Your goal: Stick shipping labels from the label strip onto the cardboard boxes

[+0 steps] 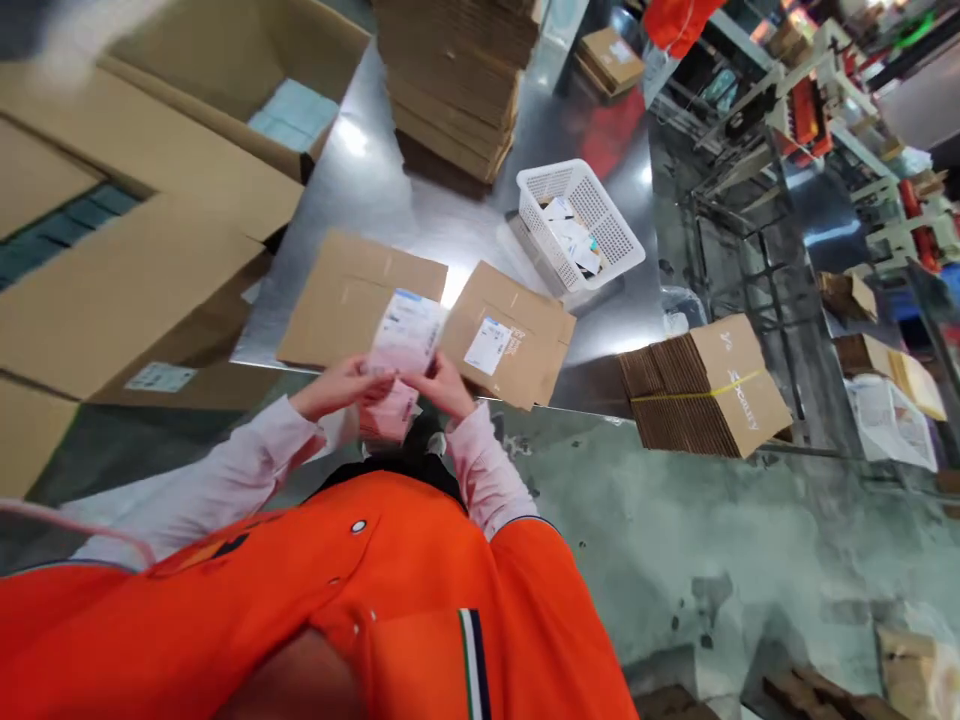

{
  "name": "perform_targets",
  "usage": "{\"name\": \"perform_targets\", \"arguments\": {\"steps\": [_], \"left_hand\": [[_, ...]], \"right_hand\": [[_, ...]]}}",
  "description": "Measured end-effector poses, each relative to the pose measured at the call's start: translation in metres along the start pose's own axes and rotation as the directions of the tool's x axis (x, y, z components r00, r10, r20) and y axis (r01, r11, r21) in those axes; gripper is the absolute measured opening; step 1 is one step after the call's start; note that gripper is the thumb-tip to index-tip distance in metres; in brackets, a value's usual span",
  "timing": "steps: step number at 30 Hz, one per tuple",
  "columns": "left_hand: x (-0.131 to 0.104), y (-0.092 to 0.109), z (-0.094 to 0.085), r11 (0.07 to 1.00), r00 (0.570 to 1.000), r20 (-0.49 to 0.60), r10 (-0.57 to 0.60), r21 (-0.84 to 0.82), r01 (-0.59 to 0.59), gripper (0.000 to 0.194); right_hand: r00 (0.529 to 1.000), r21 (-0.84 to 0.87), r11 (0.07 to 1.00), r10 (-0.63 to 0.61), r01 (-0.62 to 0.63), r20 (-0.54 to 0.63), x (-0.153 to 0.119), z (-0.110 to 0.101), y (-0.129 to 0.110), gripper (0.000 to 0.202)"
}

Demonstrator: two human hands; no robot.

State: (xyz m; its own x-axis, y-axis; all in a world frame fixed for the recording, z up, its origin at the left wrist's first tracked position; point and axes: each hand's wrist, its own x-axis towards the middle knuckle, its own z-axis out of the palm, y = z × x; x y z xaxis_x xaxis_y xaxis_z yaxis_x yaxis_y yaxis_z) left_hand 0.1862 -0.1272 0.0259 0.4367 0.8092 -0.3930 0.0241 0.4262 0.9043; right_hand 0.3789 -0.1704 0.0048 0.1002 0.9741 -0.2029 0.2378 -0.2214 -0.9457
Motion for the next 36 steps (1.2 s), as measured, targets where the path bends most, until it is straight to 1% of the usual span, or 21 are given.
{"name": "perform_targets", "arguments": {"steps": [1, 2, 4, 5, 7, 9, 11, 13, 15, 18, 19, 21, 23, 24, 27, 28, 30, 31, 33, 35, 36], "left_hand": [[-0.002, -0.004, -0.001, 1.0, 1.0, 0.019, -0.017, 0.008, 0.017, 0.055], [-0.002, -0.006, -0.003, 1.0, 1.0, -0.004, -0.015, -0.001, 0.015, 0.057], [-0.002, -0.009, -0.011, 0.997, 0.987, -0.153, 0.045, -0.058, -0.055, 0.063], [-0.002, -0.009, -0.015, 0.991, 0.969, -0.235, 0.08, -0.09, -0.103, 0.066], [-0.003, -0.01, -0.025, 0.975, 0.942, -0.319, 0.106, -0.153, -0.161, 0.068], [-0.006, -0.01, -0.032, 0.971, 0.947, -0.31, 0.087, -0.187, -0.151, 0.066], [-0.01, -0.014, -0.036, 0.982, 0.951, -0.304, 0.062, -0.153, -0.113, 0.062], [-0.013, -0.02, -0.038, 0.992, 0.938, -0.339, 0.078, -0.068, -0.107, 0.056], [-0.012, -0.029, -0.039, 0.993, 0.902, -0.416, 0.11, 0.003, -0.12, 0.052], [-0.004, -0.043, -0.041, 0.993, 0.821, -0.56, 0.111, 0.023, -0.118, 0.052], [-0.001, -0.048, -0.042, 0.994, 0.818, -0.568, 0.094, 0.001, -0.113, 0.051], [0.007, -0.059, -0.048, 0.993, 0.874, -0.485, 0.028, -0.09, -0.082, 0.046], [0.011, -0.072, -0.057, 0.977, 0.943, -0.324, -0.079, -0.215, 0.008, 0.052], [0.012, -0.08, -0.061, 0.959, 0.959, -0.247, -0.138, -0.275, 0.067, 0.057], [0.001, -0.108, -0.071, 0.897, 0.947, -0.129, -0.296, -0.377, 0.229, 0.063], [-0.008, -0.118, -0.073, 0.884, 0.938, -0.114, -0.328, -0.387, 0.262, 0.064], [-0.03, -0.135, -0.076, 0.869, 0.916, -0.102, -0.387, -0.372, 0.326, 0.062], [-0.042, -0.141, -0.078, 0.866, 0.907, -0.091, -0.411, -0.349, 0.358, 0.058], [-0.065, -0.143, -0.084, 0.87, 0.898, -0.053, -0.438, -0.276, 0.408, 0.05], [-0.079, -0.134, -0.093, 0.891, 0.904, -0.035, -0.427, -0.189, 0.414, 0.043], [-0.081, -0.125, -0.099, 0.905, 0.912, -0.053, -0.406, -0.159, 0.394, 0.042]], "right_hand": [[1.0, 0.066, 0.998, -0.025, 0.024, 0.011, -0.001, 0.023, 0.002, 0.052], [1.0, 0.096, 0.995, -0.027, 0.028, -0.015, -0.003, 0.041, 0.004, 0.049], [0.999, 0.097, 0.995, -0.003, 0.007, -0.04, -0.007, 0.062, 0.009, 0.048], [1.0, 0.095, 0.995, 0.015, -0.014, -0.006, -0.008, 0.066, 0.01, 0.049], [0.989, 0.09, 0.994, 0.051, -0.064, 0.141, -0.003, 0.067, 0.008, 0.051], [0.974, 0.079, 0.994, 0.054, -0.073, 0.22, 0.007, 0.062, 0.001, 0.057], [0.981, 0.068, 0.997, 0.009, -0.023, 0.196, 0.019, 0.058, -0.011, 0.063], [0.983, 0.049, 0.998, -0.046, 0.038, 0.18, 0.03, 0.056, -0.021, 0.057], [0.973, 0.014, 0.998, -0.063, 0.061, 0.22, 0.038, 0.057, -0.026, 0.044], [0.978, -0.055, 0.998, -0.023, 0.035, 0.209, 0.049, 0.065, -0.022, 0.027], [0.981, -0.08, 0.996, -0.018, 0.034, 0.191, 0.055, 0.069, -0.019, 0.023], [0.989, -0.16, 0.983, -0.067, 0.087, 0.128, 0.075, 0.075, -0.014, 0.016], [0.988, -0.299, 0.942, -0.149, 0.153, 0.037, 0.104, 0.08, -0.011, 0.012], [0.986, -0.382, 0.911, -0.169, 0.153, -0.009, 0.121, 0.082, -0.01, 0.011], [0.99, -0.585, 0.81, -0.112, 0.042, -0.083, 0.167, 0.086, -0.007, 0.016], [0.991, -0.632, 0.775, -0.088, 0.005, -0.101, 0.178, 0.088, -0.006, 0.022], [0.989, -0.721, 0.693, -0.095, -0.015, -0.112, 0.193, 0.093, -0.003, 0.045], [0.989, -0.771, 0.637, -0.12, 0.013, -0.083, 0.195, 0.097, -0.001, 0.059], [0.985, -0.854, 0.501, -0.158, 0.139, 0.067, 0.187, 0.107, 0.004, 0.078], [0.945, -0.86, 0.393, -0.147, 0.326, 0.291, 0.161, 0.12, 0.011, 0.08], [0.906, -0.83, 0.366, -0.132, 0.421, 0.402, 0.143, 0.125, 0.016, 0.078]]}}
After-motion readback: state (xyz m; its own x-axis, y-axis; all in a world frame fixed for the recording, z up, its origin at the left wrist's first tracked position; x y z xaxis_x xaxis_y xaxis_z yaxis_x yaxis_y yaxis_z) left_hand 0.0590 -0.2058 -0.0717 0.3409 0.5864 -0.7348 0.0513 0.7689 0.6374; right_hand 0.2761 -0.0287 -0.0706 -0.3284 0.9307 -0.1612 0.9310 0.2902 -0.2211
